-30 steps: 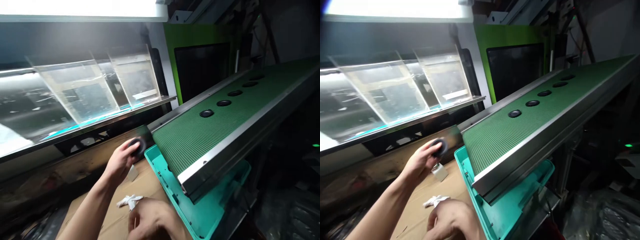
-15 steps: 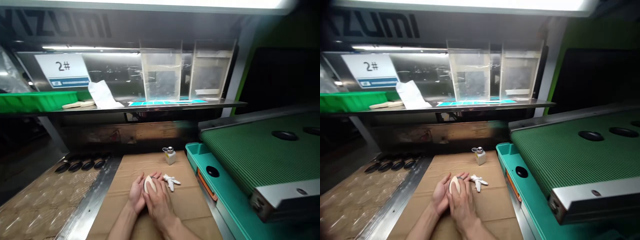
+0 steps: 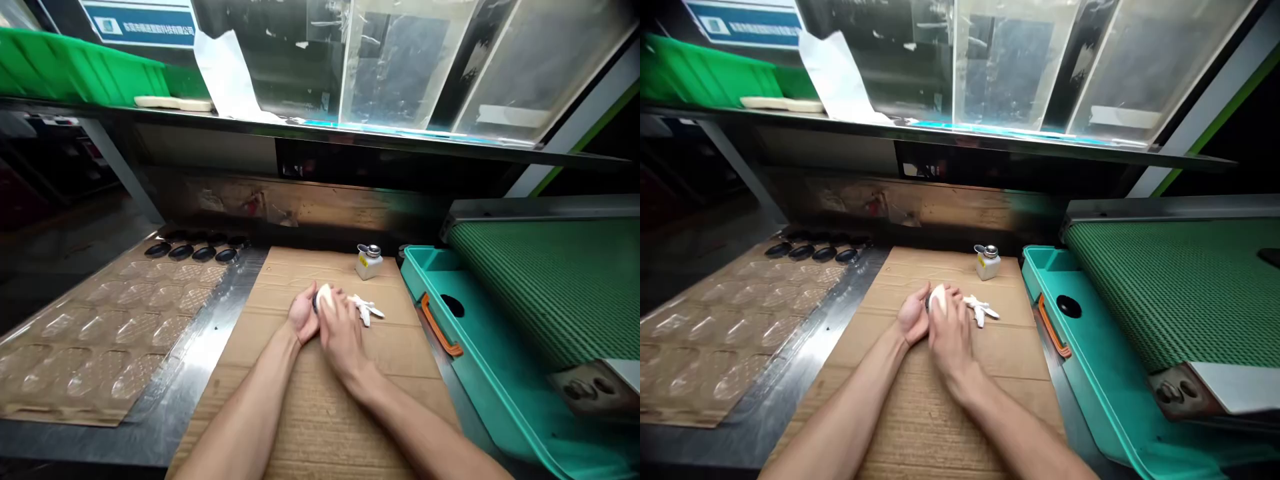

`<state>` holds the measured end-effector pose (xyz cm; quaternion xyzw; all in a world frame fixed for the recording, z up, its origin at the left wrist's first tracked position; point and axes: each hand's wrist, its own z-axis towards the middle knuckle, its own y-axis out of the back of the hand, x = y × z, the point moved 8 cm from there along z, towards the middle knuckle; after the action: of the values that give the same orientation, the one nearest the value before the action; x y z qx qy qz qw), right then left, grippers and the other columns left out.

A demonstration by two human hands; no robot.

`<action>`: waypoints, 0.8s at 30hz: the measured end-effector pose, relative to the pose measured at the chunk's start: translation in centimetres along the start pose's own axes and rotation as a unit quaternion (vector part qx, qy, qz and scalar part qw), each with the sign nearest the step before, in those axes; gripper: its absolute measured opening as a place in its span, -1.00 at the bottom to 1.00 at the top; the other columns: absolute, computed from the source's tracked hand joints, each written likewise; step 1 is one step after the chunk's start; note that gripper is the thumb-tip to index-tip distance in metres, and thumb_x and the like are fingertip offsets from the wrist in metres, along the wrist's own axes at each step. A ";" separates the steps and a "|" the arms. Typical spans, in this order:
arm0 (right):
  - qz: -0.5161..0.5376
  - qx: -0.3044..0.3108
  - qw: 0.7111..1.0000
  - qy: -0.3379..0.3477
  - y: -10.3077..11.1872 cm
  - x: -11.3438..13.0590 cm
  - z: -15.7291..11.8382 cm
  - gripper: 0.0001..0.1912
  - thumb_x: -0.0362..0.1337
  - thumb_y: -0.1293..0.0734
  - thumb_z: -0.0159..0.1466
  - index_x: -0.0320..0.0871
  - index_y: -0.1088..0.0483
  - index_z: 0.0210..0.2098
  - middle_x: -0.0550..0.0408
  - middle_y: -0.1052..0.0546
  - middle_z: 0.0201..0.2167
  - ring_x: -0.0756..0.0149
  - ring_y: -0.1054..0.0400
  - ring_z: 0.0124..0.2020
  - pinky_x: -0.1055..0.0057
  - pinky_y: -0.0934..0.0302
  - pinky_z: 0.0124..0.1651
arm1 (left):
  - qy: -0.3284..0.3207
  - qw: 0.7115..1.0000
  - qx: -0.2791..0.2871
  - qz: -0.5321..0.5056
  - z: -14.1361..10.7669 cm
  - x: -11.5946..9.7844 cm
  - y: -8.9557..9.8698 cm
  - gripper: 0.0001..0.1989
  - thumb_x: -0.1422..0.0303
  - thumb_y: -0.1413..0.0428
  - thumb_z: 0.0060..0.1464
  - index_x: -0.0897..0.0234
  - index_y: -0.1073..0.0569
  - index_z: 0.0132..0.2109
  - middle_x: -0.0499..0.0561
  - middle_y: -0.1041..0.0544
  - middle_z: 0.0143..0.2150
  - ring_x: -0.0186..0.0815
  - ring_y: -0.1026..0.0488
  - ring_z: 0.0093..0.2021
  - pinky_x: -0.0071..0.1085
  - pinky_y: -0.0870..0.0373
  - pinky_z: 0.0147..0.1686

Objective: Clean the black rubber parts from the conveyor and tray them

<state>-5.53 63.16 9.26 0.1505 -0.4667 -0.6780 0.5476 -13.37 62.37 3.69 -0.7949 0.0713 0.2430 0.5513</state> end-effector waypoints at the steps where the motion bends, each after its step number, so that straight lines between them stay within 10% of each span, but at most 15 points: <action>1: 0.003 0.008 1.000 0.013 -0.1 0.1 0.0 -0.57 -0.35 -0.11 0.38 -0.15 -0.35 0.18 -0.14 -0.35 0.14 0.08 -0.20 -0.08 0.13 -0.15 0.01 | 0.001 1.000 -0.001 0.003 0.1 0.2 0.0 -0.60 0.24 0.12 0.32 0.48 -0.45 -0.01 0.30 -0.55 0.00 -0.02 -0.50 0.05 -0.05 -0.38 0.12; 14: 0.027 0.038 0.999 -0.007 -0.4 -1.0 -0.3 -0.59 -0.32 -0.13 0.39 -0.13 -0.35 0.18 -0.11 -0.31 0.19 0.08 -0.20 -0.04 0.14 -0.15 0.03 | -0.002 0.999 0.014 0.030 0.2 0.2 0.0 -0.69 0.29 0.05 0.29 0.44 -0.47 -0.07 0.27 -0.54 0.02 -0.05 -0.49 0.06 -0.06 -0.40 0.11; 24: 0.244 0.052 0.954 -0.169 0.4 -8.5 1.1 -0.35 -0.12 -0.38 0.18 -0.13 -0.20 0.21 -0.03 -0.47 -0.03 0.18 -0.37 -0.06 0.30 -0.26 -0.04 | 0.016 0.994 0.073 0.077 -0.2 0.7 -1.1 -0.68 0.31 0.06 0.32 0.40 -0.44 0.06 0.27 -0.50 0.09 -0.04 -0.44 0.11 0.05 -0.42 0.06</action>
<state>-3.03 71.18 7.53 -0.0564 -0.6097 -0.5140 0.6008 -12.26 62.67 4.33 -0.7486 0.1587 0.2668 0.5859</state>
